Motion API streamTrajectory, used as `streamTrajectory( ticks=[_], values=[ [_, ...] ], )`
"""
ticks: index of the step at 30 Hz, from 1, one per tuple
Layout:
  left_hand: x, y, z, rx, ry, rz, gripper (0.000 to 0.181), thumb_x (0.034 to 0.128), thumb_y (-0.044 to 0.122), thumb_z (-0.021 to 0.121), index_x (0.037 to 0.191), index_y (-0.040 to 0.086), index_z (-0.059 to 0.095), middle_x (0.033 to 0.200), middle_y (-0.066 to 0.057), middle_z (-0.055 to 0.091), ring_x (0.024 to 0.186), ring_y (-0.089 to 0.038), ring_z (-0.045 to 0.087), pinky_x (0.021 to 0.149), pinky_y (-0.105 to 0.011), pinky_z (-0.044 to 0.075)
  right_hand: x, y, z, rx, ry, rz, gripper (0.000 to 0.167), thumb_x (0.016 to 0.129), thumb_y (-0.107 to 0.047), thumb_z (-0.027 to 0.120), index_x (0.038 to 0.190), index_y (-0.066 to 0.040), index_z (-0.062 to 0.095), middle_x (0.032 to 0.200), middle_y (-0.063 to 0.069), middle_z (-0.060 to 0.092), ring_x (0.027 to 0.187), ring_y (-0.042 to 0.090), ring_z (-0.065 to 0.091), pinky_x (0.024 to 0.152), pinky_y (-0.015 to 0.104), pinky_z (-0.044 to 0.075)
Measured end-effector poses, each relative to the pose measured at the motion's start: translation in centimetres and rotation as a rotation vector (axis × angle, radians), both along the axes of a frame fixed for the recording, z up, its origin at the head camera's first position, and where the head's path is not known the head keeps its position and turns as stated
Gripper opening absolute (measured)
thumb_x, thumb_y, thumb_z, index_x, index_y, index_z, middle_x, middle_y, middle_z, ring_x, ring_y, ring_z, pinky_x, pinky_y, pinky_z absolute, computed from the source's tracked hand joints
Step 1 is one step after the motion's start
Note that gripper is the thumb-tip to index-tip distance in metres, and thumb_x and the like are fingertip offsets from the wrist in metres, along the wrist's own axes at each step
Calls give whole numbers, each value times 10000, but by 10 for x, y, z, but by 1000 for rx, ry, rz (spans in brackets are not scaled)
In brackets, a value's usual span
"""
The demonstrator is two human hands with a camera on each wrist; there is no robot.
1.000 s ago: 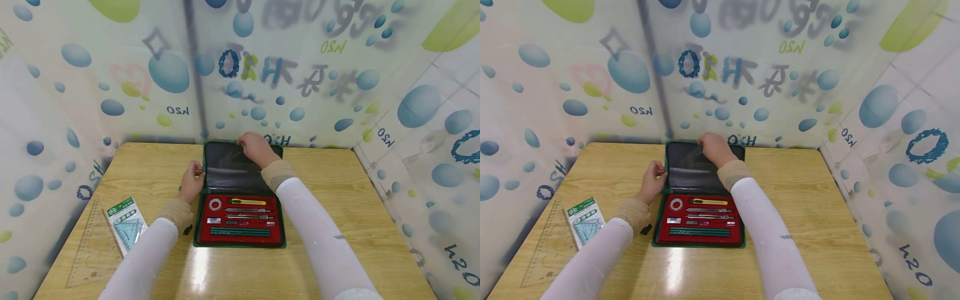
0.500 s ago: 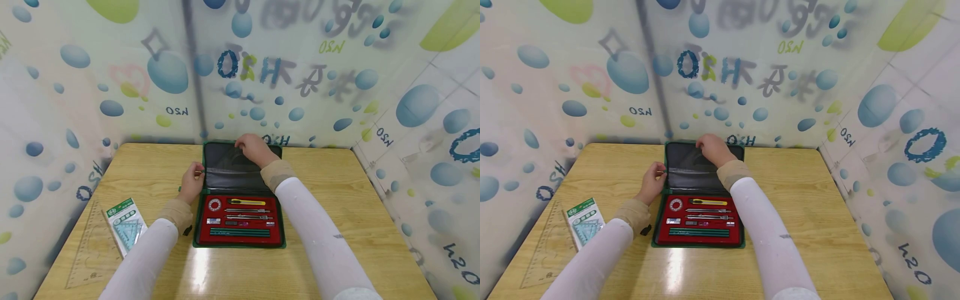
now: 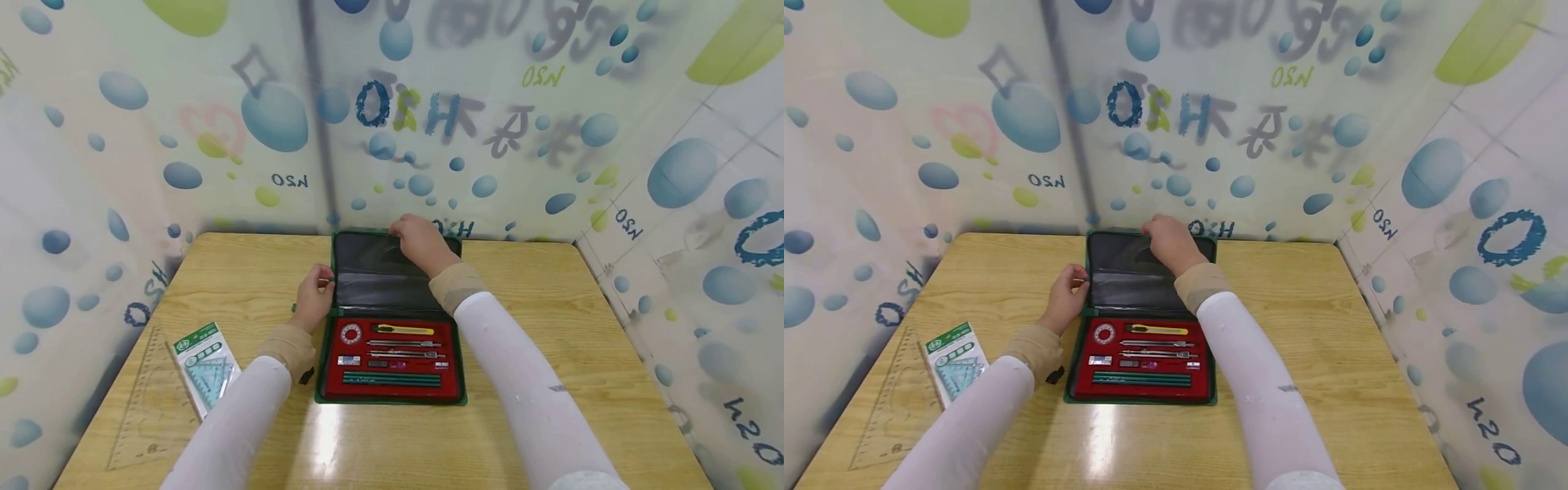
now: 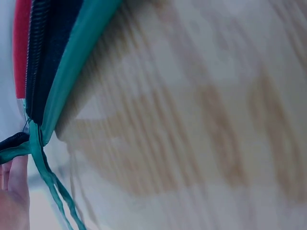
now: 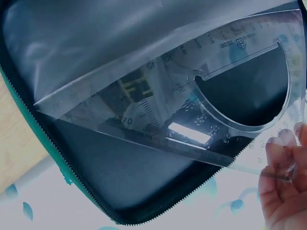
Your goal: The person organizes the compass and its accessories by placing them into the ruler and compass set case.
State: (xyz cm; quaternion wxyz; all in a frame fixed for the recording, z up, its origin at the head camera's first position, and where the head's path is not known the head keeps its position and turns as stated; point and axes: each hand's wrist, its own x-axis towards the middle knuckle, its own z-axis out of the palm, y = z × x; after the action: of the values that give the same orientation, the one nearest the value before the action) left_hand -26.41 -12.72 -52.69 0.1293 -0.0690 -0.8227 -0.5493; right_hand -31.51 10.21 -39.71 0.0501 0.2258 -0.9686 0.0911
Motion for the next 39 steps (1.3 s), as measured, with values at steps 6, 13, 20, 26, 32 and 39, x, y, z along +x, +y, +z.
streamTrajectory(
  ticks=[6,13,20,26,32,39],
  values=[
    [-1,0,-2,-6,-11,11,141,877,-117,523,990,-34,528,981,-216,569,958,-366,583,878,-462,486,-1,-2,-6,11,8,43,300,920,6,480,1085,-103,705,1072,56,668,1010,210,617,901,324,497],
    [0,0,-1,-31,-23,21,163,880,-100,537,1014,-10,559,992,-210,590,948,-366,602,849,-459,498,2,0,-6,-58,-2,56,246,955,-83,485,1061,-99,707,1029,62,662,969,226,619,895,348,497],
    [2,-1,0,-80,-85,22,267,913,-56,521,1148,62,567,1057,-203,583,992,-373,607,828,-476,508,2,2,-4,-88,-94,100,306,957,-31,449,1106,-115,702,983,66,621,913,216,582,841,334,491],
    [0,-3,0,-40,-135,27,472,916,-37,527,1368,45,419,1055,-220,574,1020,-371,580,878,-473,487,4,2,-5,-106,-83,119,327,939,6,441,1106,-99,703,944,77,600,878,216,566,828,332,483],
    [1,-1,2,-67,-87,41,370,908,-50,532,1278,-49,511,1057,-258,588,1020,-396,589,917,-475,473,7,1,-9,-94,9,95,324,938,-6,440,1107,-98,701,947,71,592,869,218,567,804,327,489],
    [3,0,4,-52,-89,40,359,910,-54,530,1268,-49,502,1075,-262,581,1023,-401,584,911,-480,476,5,-1,-15,-61,102,90,315,925,-7,464,1085,-108,716,926,74,590,850,226,555,789,335,484]
  ],
)
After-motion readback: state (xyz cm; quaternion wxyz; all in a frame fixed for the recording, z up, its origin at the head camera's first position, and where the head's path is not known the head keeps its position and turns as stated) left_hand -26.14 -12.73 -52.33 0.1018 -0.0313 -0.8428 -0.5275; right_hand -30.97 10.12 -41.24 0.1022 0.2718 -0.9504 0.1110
